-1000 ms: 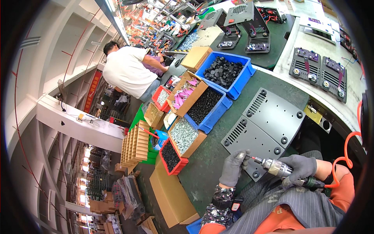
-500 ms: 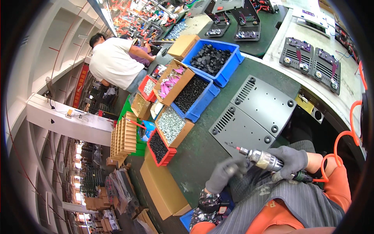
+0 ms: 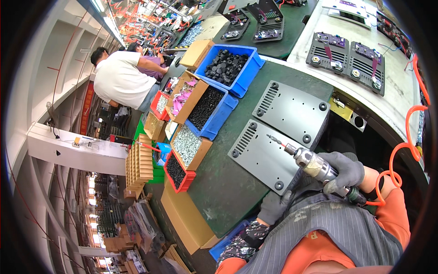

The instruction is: Assembling metal electronics casings using a power screwdriver and various components like fans and modules.

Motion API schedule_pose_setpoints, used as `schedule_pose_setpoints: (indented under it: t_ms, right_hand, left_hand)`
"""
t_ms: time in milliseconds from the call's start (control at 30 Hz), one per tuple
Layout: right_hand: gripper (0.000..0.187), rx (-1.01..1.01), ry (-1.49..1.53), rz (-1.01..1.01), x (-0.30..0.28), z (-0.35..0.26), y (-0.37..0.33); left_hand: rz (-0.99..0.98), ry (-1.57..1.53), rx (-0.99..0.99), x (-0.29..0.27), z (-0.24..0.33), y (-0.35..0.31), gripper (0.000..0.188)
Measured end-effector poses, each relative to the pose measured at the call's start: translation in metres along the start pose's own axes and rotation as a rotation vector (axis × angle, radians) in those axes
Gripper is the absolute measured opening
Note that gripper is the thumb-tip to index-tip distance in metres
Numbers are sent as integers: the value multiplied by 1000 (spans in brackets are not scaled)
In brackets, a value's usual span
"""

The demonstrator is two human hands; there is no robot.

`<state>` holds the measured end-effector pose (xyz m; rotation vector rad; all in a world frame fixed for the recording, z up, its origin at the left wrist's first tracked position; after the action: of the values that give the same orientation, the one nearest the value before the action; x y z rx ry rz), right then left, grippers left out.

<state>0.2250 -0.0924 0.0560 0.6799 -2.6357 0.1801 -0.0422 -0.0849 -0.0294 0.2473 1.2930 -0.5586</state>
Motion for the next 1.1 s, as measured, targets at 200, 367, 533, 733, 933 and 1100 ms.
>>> schedule_pose_setpoints:
  t_ms: [200, 367, 533, 733, 933, 1100]
  right_hand:
    - [66, 25, 155, 100, -5, -15, -16]
    - [65, 16, 89, 63, -4, -16, -26]
    - [61, -25, -89, 75, 3, -13, -27]
    - [52, 147, -82, 113, 5, -18, -15]
    - [52, 187, -118, 126, 6, -29, -3]
    - [52, 217, -107, 139, 9, -28, 1]
  left_hand:
    - [328, 321, 228, -142, 30, 7, 30]
    - [241, 457, 174, -184, 34, 62, 30]
    - [50, 524, 59, -176, 30, 100, 38]
    - [66, 537, 65, -174, 28, 100, 38]
    - [99, 505, 86, -173, 25, 101, 37]
    - [72, 505, 72, -172, 22, 102, 35]
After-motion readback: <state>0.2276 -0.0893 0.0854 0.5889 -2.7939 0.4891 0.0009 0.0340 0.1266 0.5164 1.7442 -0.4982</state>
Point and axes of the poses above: each hand's wrist, its own y-axis towards the middle knuckle, its own x-axis out of the palm, z = x × y, the point moved 2 cm from there along y, towards the middle knuckle, and after that the axes turned 13 degrees about y, right-handed, at the moved point
